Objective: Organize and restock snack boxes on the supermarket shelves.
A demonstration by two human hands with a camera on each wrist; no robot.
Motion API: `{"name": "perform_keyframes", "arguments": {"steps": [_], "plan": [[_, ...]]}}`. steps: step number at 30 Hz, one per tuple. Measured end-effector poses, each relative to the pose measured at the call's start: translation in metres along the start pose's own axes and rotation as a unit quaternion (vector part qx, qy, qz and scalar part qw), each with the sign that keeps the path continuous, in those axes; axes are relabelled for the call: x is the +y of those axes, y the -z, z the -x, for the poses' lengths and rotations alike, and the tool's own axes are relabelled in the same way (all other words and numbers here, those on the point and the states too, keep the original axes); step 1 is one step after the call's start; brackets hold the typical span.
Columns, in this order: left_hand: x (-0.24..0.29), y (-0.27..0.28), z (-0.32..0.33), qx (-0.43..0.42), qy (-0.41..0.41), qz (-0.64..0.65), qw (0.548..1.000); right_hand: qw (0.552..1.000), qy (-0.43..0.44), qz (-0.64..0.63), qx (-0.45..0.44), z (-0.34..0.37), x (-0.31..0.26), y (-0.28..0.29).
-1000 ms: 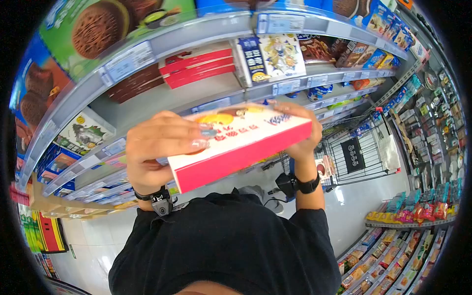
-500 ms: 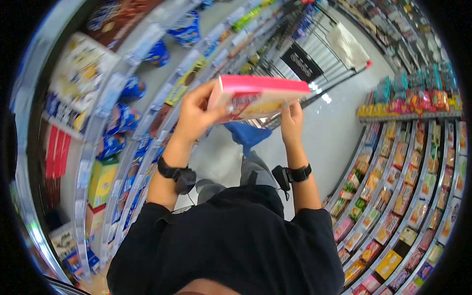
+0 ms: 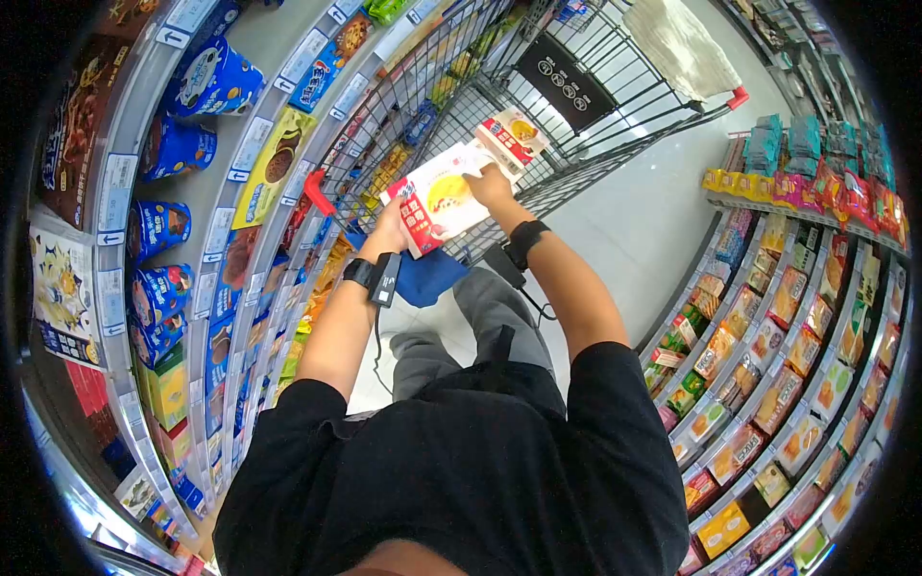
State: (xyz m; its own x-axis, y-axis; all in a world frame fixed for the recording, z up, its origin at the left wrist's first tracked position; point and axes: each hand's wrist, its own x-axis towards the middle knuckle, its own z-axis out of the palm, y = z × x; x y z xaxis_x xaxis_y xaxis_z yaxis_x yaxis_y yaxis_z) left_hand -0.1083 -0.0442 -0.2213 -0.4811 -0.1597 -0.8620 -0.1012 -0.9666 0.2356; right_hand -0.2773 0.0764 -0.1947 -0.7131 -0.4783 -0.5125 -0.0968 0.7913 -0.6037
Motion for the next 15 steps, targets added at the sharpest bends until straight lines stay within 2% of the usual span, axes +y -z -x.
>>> {"name": "perform_keyframes", "arguments": {"steps": [1,3,6,7,9,11,13,14,15], "plan": [[-0.002,0.001,0.0,-0.009,0.024,0.044,0.999,1.0,-0.016,0.015,-0.017,-0.005,0.001,-0.007],[-0.003,-0.006,0.007,0.041,0.034,0.042,0.998,0.996,-0.047,0.05,-0.051,-0.016,0.011,-0.027],[-0.019,0.02,-0.033,0.036,0.023,0.038,0.998,0.987,-0.094,0.103,-0.079,-0.025,0.017,-0.05],[-0.022,0.019,-0.034,0.079,0.016,0.028,0.996,0.984,-0.109,0.118,-0.082,-0.026,0.016,-0.053],[-0.031,0.016,-0.032,0.166,0.002,0.01,0.986,0.98,-0.085,0.124,-0.127,-0.025,0.013,-0.048],[-0.045,0.033,-0.044,0.103,-0.005,0.02,0.994,0.971,-0.055,0.153,-0.178,-0.023,0.005,-0.042],[-0.051,0.03,-0.035,0.05,-0.008,0.034,0.998,0.968,-0.03,0.191,-0.158,-0.023,0.008,-0.048],[-0.052,0.025,-0.034,0.097,-0.003,0.003,0.995,0.967,-0.016,0.21,-0.147,-0.024,0.009,-0.049],[-0.052,0.025,-0.035,0.093,-0.009,-0.015,0.996,0.965,-0.005,0.213,-0.15,-0.022,0.006,-0.046]]}}
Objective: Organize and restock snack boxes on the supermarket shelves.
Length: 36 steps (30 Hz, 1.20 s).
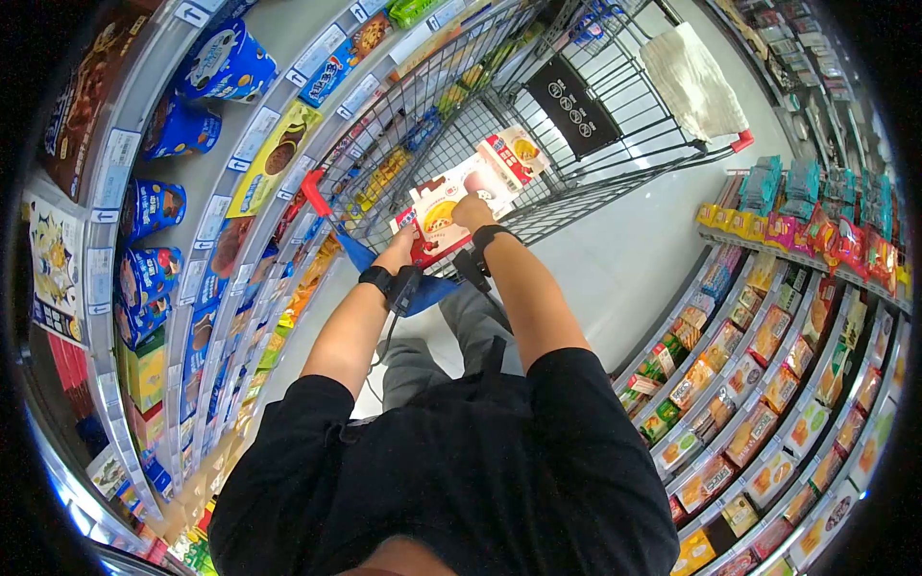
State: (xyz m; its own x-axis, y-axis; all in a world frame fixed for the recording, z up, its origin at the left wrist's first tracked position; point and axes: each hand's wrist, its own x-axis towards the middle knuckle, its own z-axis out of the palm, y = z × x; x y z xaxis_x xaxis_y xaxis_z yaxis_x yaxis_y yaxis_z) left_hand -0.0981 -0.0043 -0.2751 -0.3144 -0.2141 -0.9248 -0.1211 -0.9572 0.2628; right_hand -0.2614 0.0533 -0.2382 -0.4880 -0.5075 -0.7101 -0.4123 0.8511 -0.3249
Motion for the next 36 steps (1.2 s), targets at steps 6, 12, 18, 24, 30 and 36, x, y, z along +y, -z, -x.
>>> {"name": "perform_keyframes", "arguments": {"steps": [6,12,18,24,30,36], "plan": [[0.0,-0.017,0.048,-0.066,-0.029,-0.04,0.997,0.992,0.046,0.064,-0.097,0.021,-0.009,0.025],[0.038,-0.031,0.13,-0.076,-0.075,-0.192,0.976,0.957,0.189,0.184,-0.117,-0.003,-0.005,0.041],[0.1,-0.059,0.296,-0.253,-0.385,-0.185,0.868,0.951,0.268,-0.152,-0.037,0.07,-0.092,0.089],[0.092,-0.017,0.6,-0.397,-0.795,-0.193,0.416,0.834,0.525,-0.135,-0.103,0.185,-0.218,0.101],[0.033,0.055,0.69,-0.5,-0.795,-0.149,0.309,0.734,0.673,0.019,-0.093,0.317,-0.303,0.082],[0.01,0.077,0.731,-0.391,-0.853,-0.049,0.341,0.647,0.75,0.12,-0.063,0.384,-0.342,0.062]]}}
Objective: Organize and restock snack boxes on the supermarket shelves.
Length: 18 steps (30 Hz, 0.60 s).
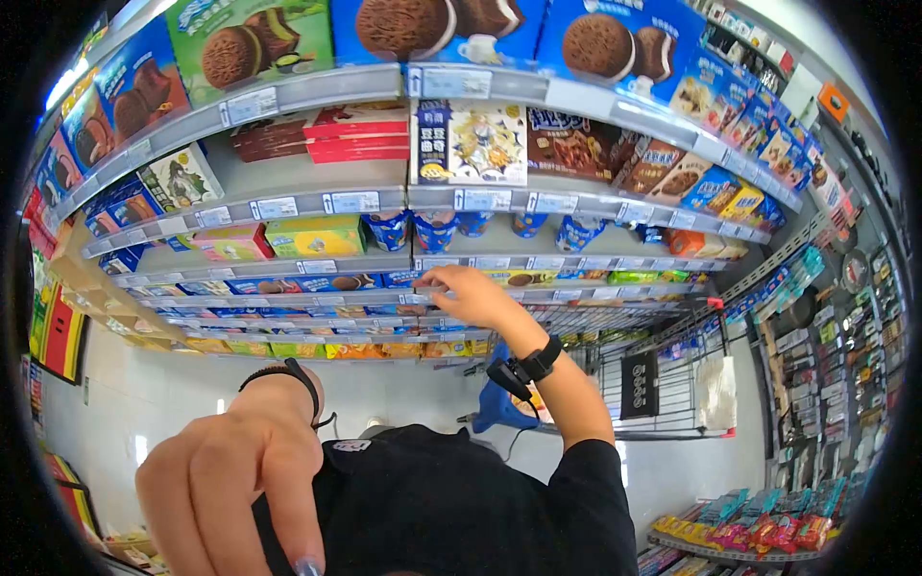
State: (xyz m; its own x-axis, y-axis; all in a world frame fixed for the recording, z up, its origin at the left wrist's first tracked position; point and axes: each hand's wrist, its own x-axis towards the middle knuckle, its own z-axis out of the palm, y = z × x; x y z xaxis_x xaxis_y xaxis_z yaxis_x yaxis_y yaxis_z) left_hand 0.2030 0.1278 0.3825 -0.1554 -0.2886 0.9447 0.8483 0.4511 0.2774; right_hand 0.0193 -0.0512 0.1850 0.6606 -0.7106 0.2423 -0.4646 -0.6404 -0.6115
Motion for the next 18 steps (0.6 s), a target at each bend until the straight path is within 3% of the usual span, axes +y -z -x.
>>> {"name": "perform_keyframes", "arguments": {"steps": [2,4,5,8,9,10,11,12,13,15,18], "plan": [[0.026,-0.007,-0.003,0.069,0.037,-0.021,0.997,0.999,0.015,0.02,-0.029,-0.013,-0.003,0.004],[0.043,0.001,-0.003,0.055,0.052,-0.019,0.997,1.0,-0.001,0.016,0.017,-0.025,0.0,0.006],[0.044,0.014,-0.001,0.005,0.028,-0.007,1.0,0.999,-0.004,0.024,0.032,-0.031,0.001,0.008],[0.056,0.025,0.001,0.144,0.014,0.022,0.989,0.997,-0.022,0.018,0.074,-0.048,-0.002,0.018],[0.055,-0.002,0.002,0.353,0.02,0.025,0.935,0.995,-0.016,0.03,0.093,-0.052,-0.015,0.023],[0.058,-0.003,0.003,0.385,0.016,0.018,0.922,0.993,-0.011,0.039,0.11,-0.055,-0.03,0.028],[0.061,-0.004,0.004,0.417,0.012,0.011,0.909,0.988,0.048,0.063,0.135,-0.057,-0.052,0.036],[0.067,0.021,0.001,0.278,-0.001,-0.009,0.96,0.978,0.081,0.102,0.16,-0.057,-0.081,0.043],[0.072,0.051,-0.001,0.136,-0.009,-0.027,0.99,0.936,0.165,0.246,0.188,-0.058,-0.111,0.051],[0.077,0.088,0.002,-0.154,-0.017,-0.052,0.986,0.863,0.294,0.348,0.22,-0.056,-0.187,0.068],[0.072,0.091,0.011,-0.151,-0.11,-0.021,0.982,0.777,0.363,0.426,0.289,-0.022,-0.246,0.067]]}}
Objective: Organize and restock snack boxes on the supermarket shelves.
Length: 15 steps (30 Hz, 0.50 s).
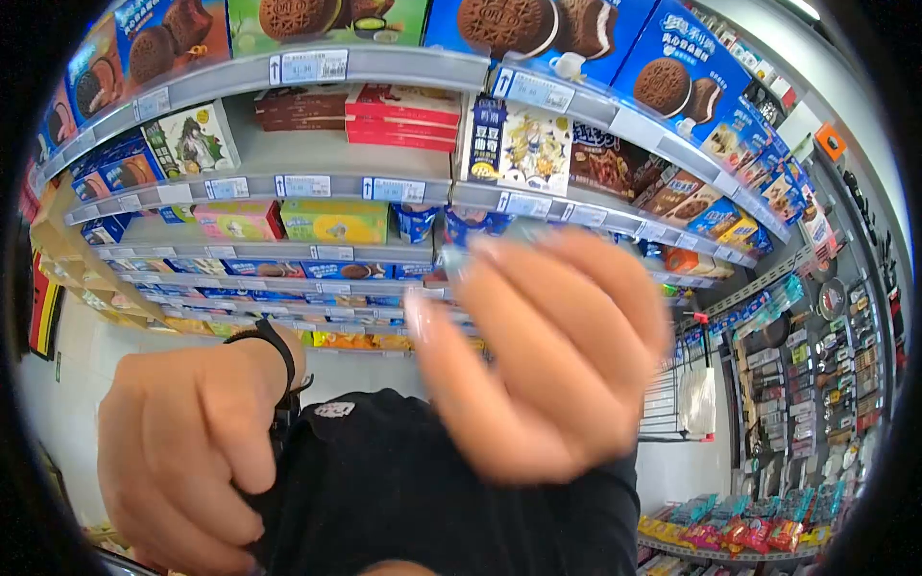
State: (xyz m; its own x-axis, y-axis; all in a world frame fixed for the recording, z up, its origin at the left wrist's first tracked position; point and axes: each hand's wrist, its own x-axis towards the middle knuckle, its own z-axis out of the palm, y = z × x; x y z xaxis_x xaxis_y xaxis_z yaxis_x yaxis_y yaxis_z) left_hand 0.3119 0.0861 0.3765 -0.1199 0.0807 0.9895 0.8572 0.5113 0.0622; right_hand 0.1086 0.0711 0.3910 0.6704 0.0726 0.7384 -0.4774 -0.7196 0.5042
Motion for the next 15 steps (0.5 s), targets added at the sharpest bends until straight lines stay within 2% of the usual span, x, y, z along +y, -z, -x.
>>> {"name": "perform_keyframes", "arguments": {"steps": [1,3,6,7,9,10,12,13,14,15], "plan": [[0.0,-0.002,0.002,0.022,-0.022,-0.027,0.999,0.999,0.028,0.034,0.008,-0.005,-0.008,0.017],[0.018,-0.017,0.005,0.126,0.054,-0.06,0.989,0.998,0.045,0.05,-0.004,-0.007,-0.015,0.025],[0.015,-0.017,0.007,0.207,0.058,-0.062,0.975,0.999,0.014,0.02,0.042,-0.006,-0.026,0.02],[0.028,-0.017,-0.001,0.223,0.135,-0.07,0.963,0.998,0.004,0.013,0.06,-0.006,-0.028,0.018],[0.041,-0.014,-0.002,0.238,0.223,-0.071,0.943,0.996,0.015,-0.029,0.081,-0.009,-0.029,0.012],[0.046,-0.012,-0.001,0.237,0.236,-0.061,0.94,0.994,0.033,-0.063,0.081,-0.011,-0.028,0.01],[0.048,0.0,0.003,0.191,0.207,-0.062,0.958,0.977,0.112,-0.173,0.047,-0.017,-0.011,0.007],[0.043,0.012,0.008,0.141,0.16,-0.072,0.974,0.979,0.091,-0.178,0.037,-0.02,-0.013,0.004],[0.042,0.023,0.009,0.101,0.16,-0.088,0.978,0.98,0.069,-0.184,0.028,-0.022,-0.015,0.001],[0.041,0.034,0.009,0.061,0.158,-0.103,0.98,0.989,-0.018,-0.142,0.025,-0.022,-0.03,-0.007]]}}
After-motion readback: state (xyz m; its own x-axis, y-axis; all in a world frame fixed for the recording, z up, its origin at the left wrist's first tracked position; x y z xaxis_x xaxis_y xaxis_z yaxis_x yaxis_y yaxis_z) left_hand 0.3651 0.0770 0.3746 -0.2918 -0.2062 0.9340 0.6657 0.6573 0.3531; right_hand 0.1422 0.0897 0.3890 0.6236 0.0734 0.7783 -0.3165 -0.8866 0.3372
